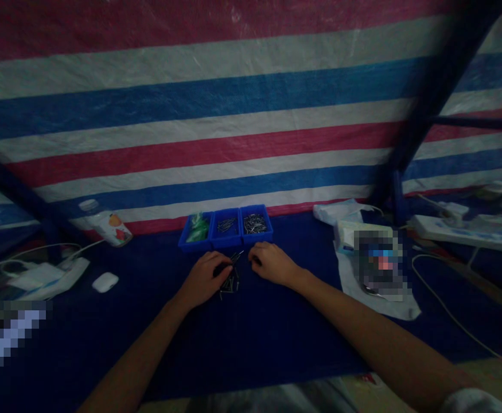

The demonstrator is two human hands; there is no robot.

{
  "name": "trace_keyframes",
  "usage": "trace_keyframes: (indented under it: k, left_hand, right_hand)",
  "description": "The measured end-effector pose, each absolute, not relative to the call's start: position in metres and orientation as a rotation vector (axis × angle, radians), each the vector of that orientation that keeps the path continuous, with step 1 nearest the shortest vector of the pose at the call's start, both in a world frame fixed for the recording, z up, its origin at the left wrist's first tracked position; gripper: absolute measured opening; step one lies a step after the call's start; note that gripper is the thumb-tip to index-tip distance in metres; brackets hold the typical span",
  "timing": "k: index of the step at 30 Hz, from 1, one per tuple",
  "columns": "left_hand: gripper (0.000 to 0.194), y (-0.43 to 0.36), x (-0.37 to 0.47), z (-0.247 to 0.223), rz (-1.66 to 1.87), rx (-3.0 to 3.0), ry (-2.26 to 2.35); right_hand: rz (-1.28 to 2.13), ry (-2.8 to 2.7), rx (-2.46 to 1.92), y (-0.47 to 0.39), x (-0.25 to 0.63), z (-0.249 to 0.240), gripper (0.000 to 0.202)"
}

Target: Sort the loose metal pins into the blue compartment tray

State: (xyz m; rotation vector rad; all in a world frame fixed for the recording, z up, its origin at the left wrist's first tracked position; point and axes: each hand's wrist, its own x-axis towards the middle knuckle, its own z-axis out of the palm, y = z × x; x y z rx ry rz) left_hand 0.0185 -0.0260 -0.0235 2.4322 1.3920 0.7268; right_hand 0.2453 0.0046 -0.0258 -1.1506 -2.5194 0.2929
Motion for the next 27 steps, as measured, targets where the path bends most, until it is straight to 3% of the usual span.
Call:
trace_keyframes:
  k: [6, 13, 20, 25, 27]
  left_hand:
    - [0.016, -0.025, 0.016, -0.025, 0.741, 2.440, 1.405]
    - [0.018, -0.027, 0.016, -0.023, 0.752, 2.443, 1.401]
    - [0.019, -0.028, 0.016, -0.022, 0.728, 2.465, 1.379]
    - [0.019, -0.027, 0.017, -0.021, 0.713, 2.462, 1.393]
    - [0.019, -0.027, 0.018, -0.021, 0.714, 2.454, 1.393]
  right_hand:
    - [0.165, -2.549, -1.212, 0.001, 0.250, -0.021, 0.030]
    - [0.289, -2.501, -1.129, 0.004, 0.251, -0.020, 0.022]
    - [0.869, -2.126, -0.967, 0.007, 0.247, -0.018, 0.029]
    - [1.297, -1.795, -0.951, 0.013, 0.249, -0.014, 0.014]
    - [1.378, -1.777, -0.979, 0.015, 0.250, -0.014, 0.023]
